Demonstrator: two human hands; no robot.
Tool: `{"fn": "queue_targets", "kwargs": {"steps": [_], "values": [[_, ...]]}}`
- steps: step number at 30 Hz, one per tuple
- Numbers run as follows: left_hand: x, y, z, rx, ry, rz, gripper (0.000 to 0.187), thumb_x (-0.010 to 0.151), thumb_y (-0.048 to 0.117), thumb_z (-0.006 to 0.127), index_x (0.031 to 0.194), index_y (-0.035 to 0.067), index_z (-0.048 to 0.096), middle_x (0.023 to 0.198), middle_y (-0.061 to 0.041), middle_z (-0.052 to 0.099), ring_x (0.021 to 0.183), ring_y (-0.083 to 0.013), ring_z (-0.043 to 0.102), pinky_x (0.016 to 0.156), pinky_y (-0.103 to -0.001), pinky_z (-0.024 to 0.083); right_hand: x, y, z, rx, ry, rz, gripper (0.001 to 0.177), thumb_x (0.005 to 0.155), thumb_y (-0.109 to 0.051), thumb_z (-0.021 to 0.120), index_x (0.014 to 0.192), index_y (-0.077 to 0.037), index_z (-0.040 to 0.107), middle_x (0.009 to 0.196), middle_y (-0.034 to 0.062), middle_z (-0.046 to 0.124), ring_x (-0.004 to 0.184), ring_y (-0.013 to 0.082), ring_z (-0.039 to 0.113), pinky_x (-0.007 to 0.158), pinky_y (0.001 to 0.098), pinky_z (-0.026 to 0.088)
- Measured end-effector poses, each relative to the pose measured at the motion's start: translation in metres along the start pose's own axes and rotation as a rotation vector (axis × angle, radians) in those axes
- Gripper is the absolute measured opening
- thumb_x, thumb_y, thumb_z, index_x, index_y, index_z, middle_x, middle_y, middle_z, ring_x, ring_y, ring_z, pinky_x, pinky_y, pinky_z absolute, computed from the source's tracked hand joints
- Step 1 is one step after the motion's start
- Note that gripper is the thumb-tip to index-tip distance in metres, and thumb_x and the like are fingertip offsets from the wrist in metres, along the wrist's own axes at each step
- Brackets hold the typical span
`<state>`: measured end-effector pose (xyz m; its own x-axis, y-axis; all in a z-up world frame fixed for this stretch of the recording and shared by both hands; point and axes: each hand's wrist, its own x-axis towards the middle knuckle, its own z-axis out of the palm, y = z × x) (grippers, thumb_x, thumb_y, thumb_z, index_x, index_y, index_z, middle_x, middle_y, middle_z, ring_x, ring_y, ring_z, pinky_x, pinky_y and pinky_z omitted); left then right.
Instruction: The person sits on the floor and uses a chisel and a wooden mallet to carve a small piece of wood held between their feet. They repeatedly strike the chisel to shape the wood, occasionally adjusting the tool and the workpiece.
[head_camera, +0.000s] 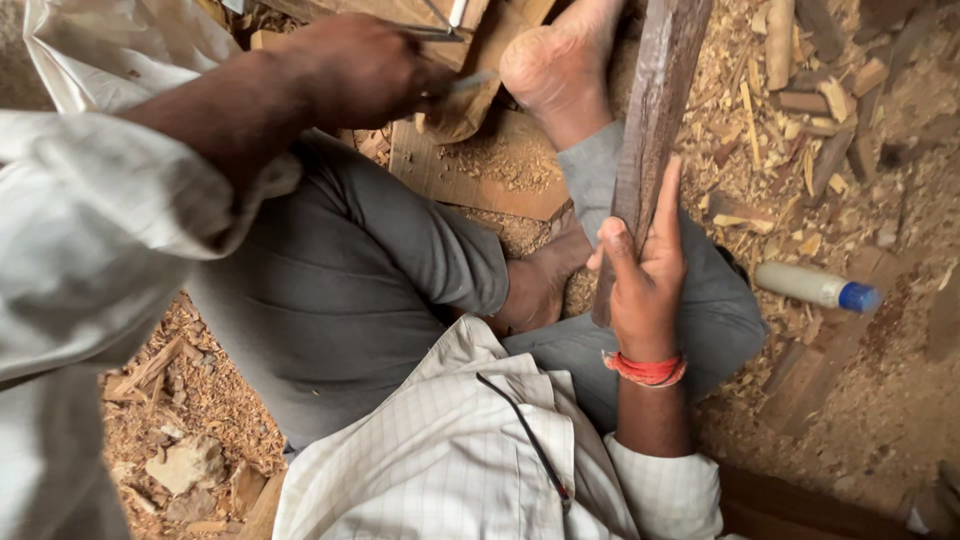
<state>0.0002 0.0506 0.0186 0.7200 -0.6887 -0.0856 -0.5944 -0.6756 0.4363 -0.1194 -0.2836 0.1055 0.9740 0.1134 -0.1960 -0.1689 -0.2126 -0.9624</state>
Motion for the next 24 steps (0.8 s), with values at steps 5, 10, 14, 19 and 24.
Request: {"fn": "queue_targets", "kwargs": {"steps": [5, 10, 14, 19, 24], "values": [[-0.033, 0.003, -0.012, -0.052, 0.281, -0.124, 0.02, 0.101, 0.025, 0.069, 0.111, 0.008, 0.069, 0.087, -0.013, 0.073, 0.078, -0.0314, 0.072, 0.07, -0.047, 0.058, -0.013, 0.024, -0.022, 0.182, 0.132, 0.154, 0.085, 0.104, -0.012, 0.064, 0.171, -0.009, 0.011, 0.091, 0.0028, 0.06, 0.072, 0.0087, 0.057, 0.067, 0.0243, 0.054], [-0.037, 0.032, -0.007, -0.531, 0.633, -0.306, 0.011, 0.11, 0.013, 0.069, 0.114, 0.003, 0.066, 0.094, -0.011, 0.074, 0.08, -0.02, 0.074, 0.071, -0.036, 0.059, -0.011, 0.039, -0.043, 0.227, 0.259, 0.229, 0.087, 0.099, -0.008, 0.065, 0.17, -0.012, 0.015, 0.086, 0.0026, 0.059, 0.065, 0.01, 0.057, 0.058, 0.0251, 0.051], [-0.052, 0.052, 0.007, -1.235, 0.86, -0.379, 0.011, 0.11, 0.01, 0.064, 0.118, 0.003, 0.06, 0.098, -0.01, 0.073, 0.089, -0.0152, 0.076, 0.071, -0.026, 0.059, -0.014, 0.058, -0.053, 0.234, 0.291, 0.223, 0.09, 0.093, -0.003, 0.068, 0.17, -0.012, 0.02, 0.094, 0.0014, 0.058, 0.071, 0.0085, 0.057, 0.056, 0.025, 0.051], [-0.057, 0.05, 0.006, -1.504, 1.014, -0.392, 0.013, 0.107, 0.007, 0.062, 0.118, 0.001, 0.058, 0.101, -0.016, 0.078, 0.081, -0.015, 0.076, 0.066, -0.022, 0.059, -0.018, 0.073, -0.044, 0.221, 0.245, 0.12, 0.094, 0.087, -0.001, 0.073, 0.165, -0.011, 0.022, 0.109, 0.0013, 0.06, 0.075, 0.0083, 0.058, 0.058, 0.0236, 0.052], [-0.056, 0.04, 0.009, -1.629, 1.076, -0.465, 0.014, 0.099, -0.002, 0.065, 0.111, 0.0, 0.059, 0.101, -0.019, 0.076, 0.072, -0.019, 0.075, 0.059, -0.025, 0.06, -0.026, 0.074, -0.031, 0.188, 0.265, 0.003, 0.087, 0.086, -0.002, 0.075, 0.162, -0.005, 0.033, 0.118, 0.003, 0.062, 0.073, 0.0083, 0.057, 0.057, 0.0218, 0.049]]}}
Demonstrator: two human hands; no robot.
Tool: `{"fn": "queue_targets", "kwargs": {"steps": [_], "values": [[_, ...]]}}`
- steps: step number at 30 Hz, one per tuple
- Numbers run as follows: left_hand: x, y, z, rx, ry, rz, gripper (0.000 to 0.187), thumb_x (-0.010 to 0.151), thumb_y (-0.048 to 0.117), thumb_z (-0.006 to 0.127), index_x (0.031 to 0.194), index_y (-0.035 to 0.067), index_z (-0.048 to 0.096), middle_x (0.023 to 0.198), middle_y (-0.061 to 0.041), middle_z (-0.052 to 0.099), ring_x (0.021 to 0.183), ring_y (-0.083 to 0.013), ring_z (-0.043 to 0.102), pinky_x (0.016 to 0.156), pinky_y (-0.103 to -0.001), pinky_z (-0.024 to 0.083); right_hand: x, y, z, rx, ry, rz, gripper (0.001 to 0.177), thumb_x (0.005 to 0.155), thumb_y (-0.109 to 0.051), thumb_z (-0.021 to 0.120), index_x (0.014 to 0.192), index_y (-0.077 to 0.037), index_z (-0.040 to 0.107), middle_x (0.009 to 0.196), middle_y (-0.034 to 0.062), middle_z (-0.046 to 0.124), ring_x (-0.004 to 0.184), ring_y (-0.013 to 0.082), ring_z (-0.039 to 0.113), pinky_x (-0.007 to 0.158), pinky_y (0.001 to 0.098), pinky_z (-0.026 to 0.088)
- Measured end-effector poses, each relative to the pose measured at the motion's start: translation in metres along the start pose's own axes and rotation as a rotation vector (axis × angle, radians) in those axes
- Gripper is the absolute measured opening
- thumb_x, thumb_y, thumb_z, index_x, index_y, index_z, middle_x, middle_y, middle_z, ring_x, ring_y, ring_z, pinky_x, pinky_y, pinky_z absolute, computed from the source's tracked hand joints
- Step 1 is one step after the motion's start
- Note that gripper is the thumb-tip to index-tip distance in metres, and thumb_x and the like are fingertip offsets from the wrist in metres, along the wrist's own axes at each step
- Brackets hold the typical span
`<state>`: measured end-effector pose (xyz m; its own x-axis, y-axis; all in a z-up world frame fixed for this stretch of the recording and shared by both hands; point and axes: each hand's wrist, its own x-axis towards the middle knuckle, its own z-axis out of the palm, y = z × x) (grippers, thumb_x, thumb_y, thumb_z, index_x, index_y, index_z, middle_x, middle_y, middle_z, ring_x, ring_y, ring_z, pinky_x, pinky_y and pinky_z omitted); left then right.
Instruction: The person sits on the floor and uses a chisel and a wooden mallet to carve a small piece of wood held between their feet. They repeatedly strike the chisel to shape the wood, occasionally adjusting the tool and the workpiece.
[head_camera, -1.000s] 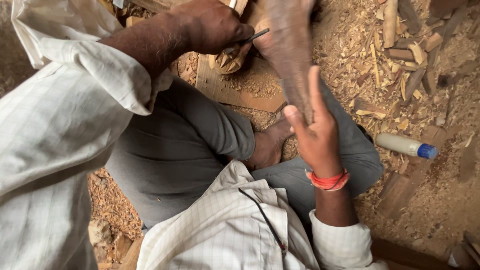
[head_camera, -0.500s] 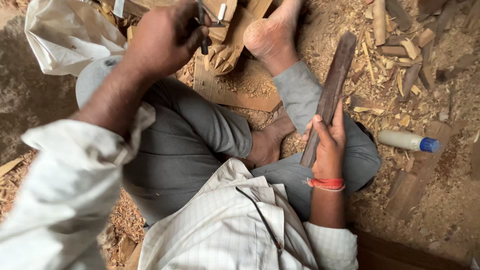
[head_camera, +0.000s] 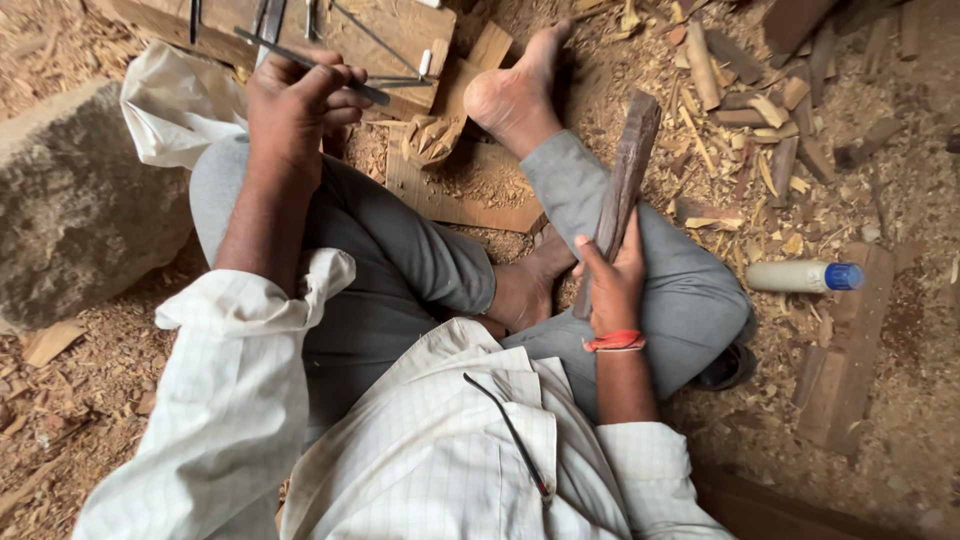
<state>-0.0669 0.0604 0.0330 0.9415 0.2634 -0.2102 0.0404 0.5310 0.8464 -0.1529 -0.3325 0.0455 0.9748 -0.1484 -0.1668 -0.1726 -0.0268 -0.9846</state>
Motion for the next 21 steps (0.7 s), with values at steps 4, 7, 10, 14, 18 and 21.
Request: {"fn": "queue_targets", "kwargs": {"steps": [4, 7, 10, 14, 18, 21], "values": [[-0.007, -0.005, -0.005, -0.08, -0.068, 0.061, 0.018, 0.098, -0.006, 0.072, 0.113, -0.002, 0.063, 0.103, -0.018, 0.075, 0.075, -0.0182, 0.072, 0.062, -0.025, 0.059, -0.017, -0.007, 0.008, -0.014, 0.025, -0.05, 0.084, 0.088, -0.004, 0.074, 0.161, -0.004, 0.033, 0.11, 0.0032, 0.063, 0.073, 0.0072, 0.058, 0.058, 0.0217, 0.05], [-0.011, -0.007, -0.007, -0.015, -0.065, 0.051, 0.022, 0.097, -0.004, 0.074, 0.116, -0.002, 0.063, 0.104, -0.016, 0.074, 0.085, -0.0216, 0.077, 0.07, -0.027, 0.064, -0.03, -0.019, 0.013, -0.028, 0.022, -0.072, 0.08, 0.089, -0.005, 0.073, 0.16, -0.003, 0.036, 0.11, 0.0026, 0.064, 0.075, 0.007, 0.059, 0.057, 0.0219, 0.05], [-0.014, -0.004, -0.006, 0.029, -0.094, 0.06, 0.027, 0.096, -0.002, 0.075, 0.12, -0.001, 0.063, 0.108, -0.013, 0.074, 0.093, -0.0204, 0.078, 0.081, -0.029, 0.067, -0.041, -0.036, 0.021, 0.005, -0.002, -0.074, 0.078, 0.091, -0.006, 0.072, 0.16, -0.002, 0.037, 0.103, 0.0031, 0.062, 0.071, 0.0078, 0.057, 0.057, 0.0221, 0.049], [-0.02, 0.002, -0.002, 0.126, -0.092, 0.115, 0.028, 0.097, 0.005, 0.074, 0.122, -0.002, 0.064, 0.11, -0.012, 0.076, 0.095, -0.0184, 0.079, 0.085, -0.029, 0.068, -0.061, -0.056, 0.032, 0.096, -0.064, -0.087, 0.078, 0.091, -0.006, 0.071, 0.16, -0.002, 0.035, 0.099, 0.002, 0.061, 0.072, 0.0076, 0.056, 0.06, 0.0221, 0.05], [-0.02, -0.005, -0.003, 0.295, -0.092, 0.175, 0.024, 0.1, 0.012, 0.074, 0.118, -0.002, 0.067, 0.103, -0.012, 0.076, 0.089, -0.0166, 0.078, 0.08, -0.03, 0.066, -0.068, -0.059, 0.035, 0.073, -0.129, -0.146, 0.08, 0.093, -0.006, 0.071, 0.162, -0.003, 0.031, 0.099, 0.0011, 0.059, 0.074, 0.0066, 0.055, 0.062, 0.0217, 0.048], [-0.023, -0.016, -0.003, 0.448, -0.178, 0.278, 0.019, 0.102, 0.01, 0.075, 0.113, -0.003, 0.068, 0.097, -0.012, 0.075, 0.085, -0.0161, 0.075, 0.074, -0.029, 0.063, -0.071, -0.053, 0.033, 0.037, -0.127, -0.141, 0.078, 0.095, -0.007, 0.07, 0.163, -0.001, 0.033, 0.094, 0.0022, 0.058, 0.071, 0.0076, 0.054, 0.062, 0.0221, 0.049]]}}
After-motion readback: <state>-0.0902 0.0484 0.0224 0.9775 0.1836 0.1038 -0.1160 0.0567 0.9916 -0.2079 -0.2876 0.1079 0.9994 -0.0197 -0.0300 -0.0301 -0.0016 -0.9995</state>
